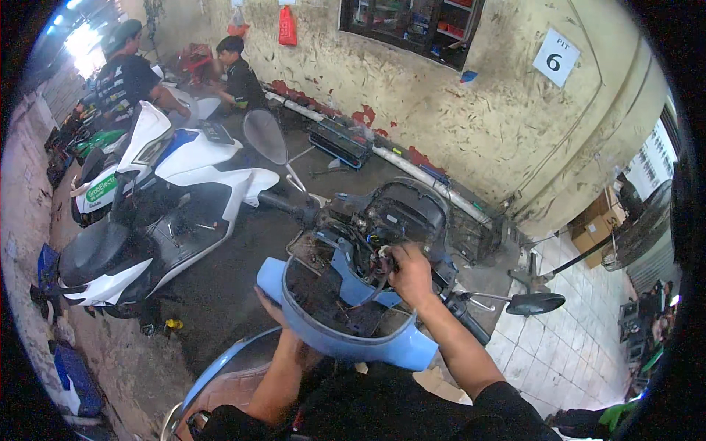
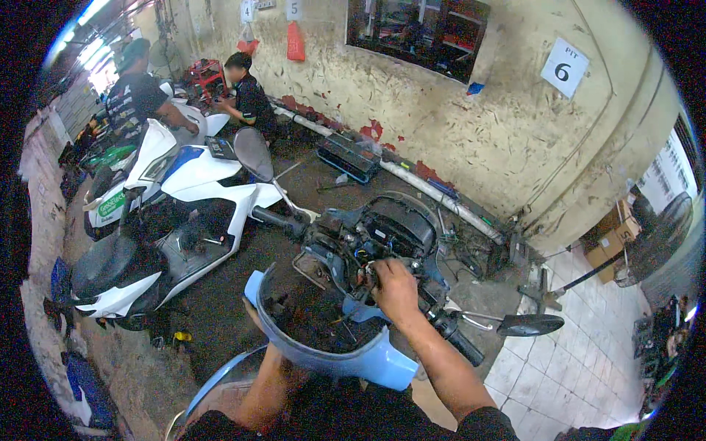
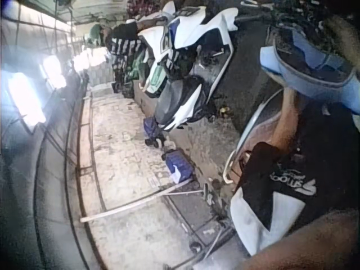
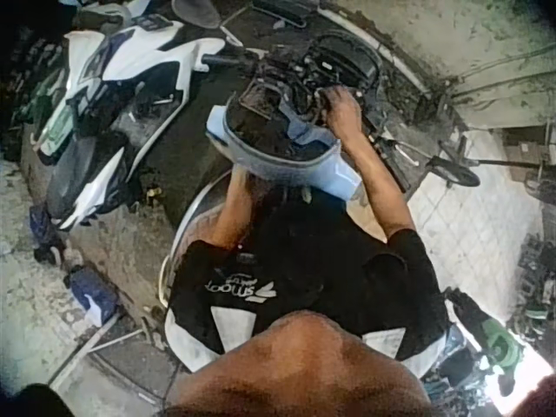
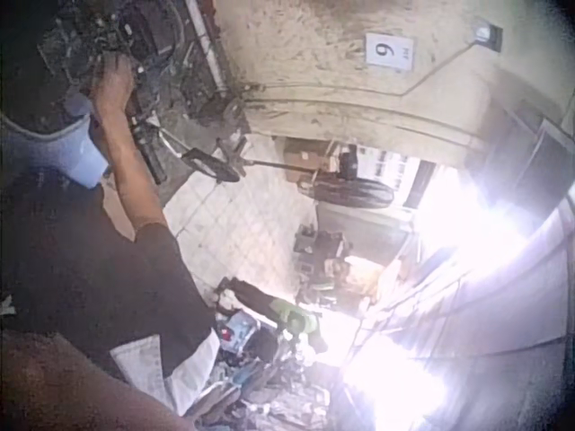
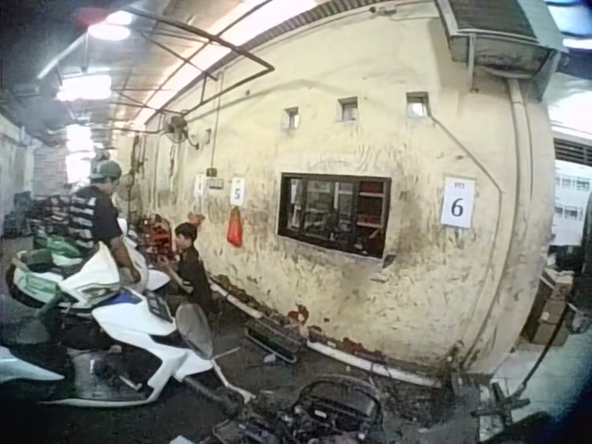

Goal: The person connects electrical wiring inside the front panel of a scooter, repositions a large floor fan, and reattaches the plastic headlight housing to the frame before checking the digital dashboard and front lights.

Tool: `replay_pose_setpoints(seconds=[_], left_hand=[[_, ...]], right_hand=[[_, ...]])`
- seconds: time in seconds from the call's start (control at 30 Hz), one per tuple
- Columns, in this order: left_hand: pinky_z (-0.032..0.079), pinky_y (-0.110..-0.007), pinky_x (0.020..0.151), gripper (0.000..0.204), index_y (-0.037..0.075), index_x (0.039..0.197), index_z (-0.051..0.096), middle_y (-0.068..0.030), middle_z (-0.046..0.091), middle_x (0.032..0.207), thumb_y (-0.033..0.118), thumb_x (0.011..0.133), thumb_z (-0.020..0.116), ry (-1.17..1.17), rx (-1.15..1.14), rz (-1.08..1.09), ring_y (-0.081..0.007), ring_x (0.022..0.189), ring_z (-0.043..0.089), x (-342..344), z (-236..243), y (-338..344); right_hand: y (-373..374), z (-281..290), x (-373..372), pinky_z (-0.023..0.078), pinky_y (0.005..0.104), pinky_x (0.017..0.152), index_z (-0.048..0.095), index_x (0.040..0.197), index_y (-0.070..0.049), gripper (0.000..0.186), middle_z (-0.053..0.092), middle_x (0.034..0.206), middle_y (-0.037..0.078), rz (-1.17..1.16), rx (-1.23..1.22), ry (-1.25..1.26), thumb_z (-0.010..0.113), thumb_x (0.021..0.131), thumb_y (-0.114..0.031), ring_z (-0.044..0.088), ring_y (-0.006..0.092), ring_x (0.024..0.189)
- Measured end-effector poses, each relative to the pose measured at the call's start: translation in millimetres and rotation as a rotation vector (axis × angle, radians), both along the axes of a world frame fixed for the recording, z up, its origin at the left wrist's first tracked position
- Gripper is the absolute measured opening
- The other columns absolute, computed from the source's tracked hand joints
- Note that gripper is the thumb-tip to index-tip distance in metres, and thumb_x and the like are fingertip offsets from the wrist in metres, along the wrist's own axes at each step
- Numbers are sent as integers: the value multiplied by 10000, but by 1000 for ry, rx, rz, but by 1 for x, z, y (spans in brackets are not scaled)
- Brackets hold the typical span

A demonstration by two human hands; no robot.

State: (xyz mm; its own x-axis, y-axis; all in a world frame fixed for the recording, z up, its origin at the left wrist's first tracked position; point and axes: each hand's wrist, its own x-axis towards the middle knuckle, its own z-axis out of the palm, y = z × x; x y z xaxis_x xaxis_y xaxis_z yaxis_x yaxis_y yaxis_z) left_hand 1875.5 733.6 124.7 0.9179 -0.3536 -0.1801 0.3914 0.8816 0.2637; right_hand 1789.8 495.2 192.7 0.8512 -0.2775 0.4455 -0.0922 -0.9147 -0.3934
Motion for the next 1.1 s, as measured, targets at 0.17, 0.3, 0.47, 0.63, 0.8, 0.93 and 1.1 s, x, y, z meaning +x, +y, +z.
replay_pose_setpoints(seconds=[0.17, 0.3, 0.47, 0.63, 0.8, 0.93, 1.1], left_hand=[[380, -454, 1013, 826, 54, 1323, 411, -156, 462, 1303, 721, 845, 315, -8, -7, -14, -319, 1175, 472, 3, 0, 0], [382, -454, 1012, 826, 55, 1321, 414, -156, 464, 1301, 722, 845, 312, -2, -14, -20, -318, 1172, 475, 4, 3, -4], [385, -453, 1011, 825, 56, 1318, 417, -156, 465, 1298, 723, 845, 309, -7, -24, -23, -318, 1168, 479, 12, 11, -10], [387, -453, 1009, 825, 57, 1315, 421, -156, 467, 1296, 724, 844, 306, -9, -55, -38, -318, 1163, 483, 26, 24, -22], [392, -450, 1006, 803, 60, 1308, 426, -160, 474, 1285, 711, 853, 303, -19, 15, -4, -316, 1151, 495, 33, 60, -36], [387, -451, 1006, 715, 68, 1305, 424, -151, 484, 1278, 645, 900, 298, -168, 55, 21, -301, 1156, 496, 68, 14, -32], [354, -435, 1011, 728, 101, 1355, 391, -103, 472, 1321, 659, 891, 342, -114, 502, 37, -279, 1214, 446, 47, 73, -74]], right_hand=[[-1, -17, -8, 460, 430, 658, 623, 869, -32, 255, 538, 815, 150, 70, -35, -10, 730, 655, -123, 557, 362, 776], [1, -6, -6, 466, 422, 656, 617, 796, -33, 231, 536, 805, 135, 130, 76, 14, 748, 644, -148, 554, 347, 758], [-3, -1, 7, 463, 431, 691, 644, 815, -47, 207, 546, 815, 131, 18, -81, 9, 739, 656, -140, 553, 337, 828], [-12, -11, 4, 465, 438, 750, 672, 891, -52, 267, 571, 882, 153, 86, -32, 63, 748, 659, -161, 559, 357, 874], [-23, 17, -29, 468, 406, 843, 662, 1041, -53, 405, 595, 1090, 139, 305, 116, 167, 736, 661, -170, 553, 325, 985], [-23, 26, -32, 479, 378, 812, 661, 1072, -84, 347, 600, 1095, 129, 367, 78, 61, 698, 742, -185, 562, 326, 954], [-72, -5, -19, 498, 380, 683, 689, 981, -67, 240, 667, 848, 144, -122, 410, 277, 601, 791, -184, 631, 330, 723]])
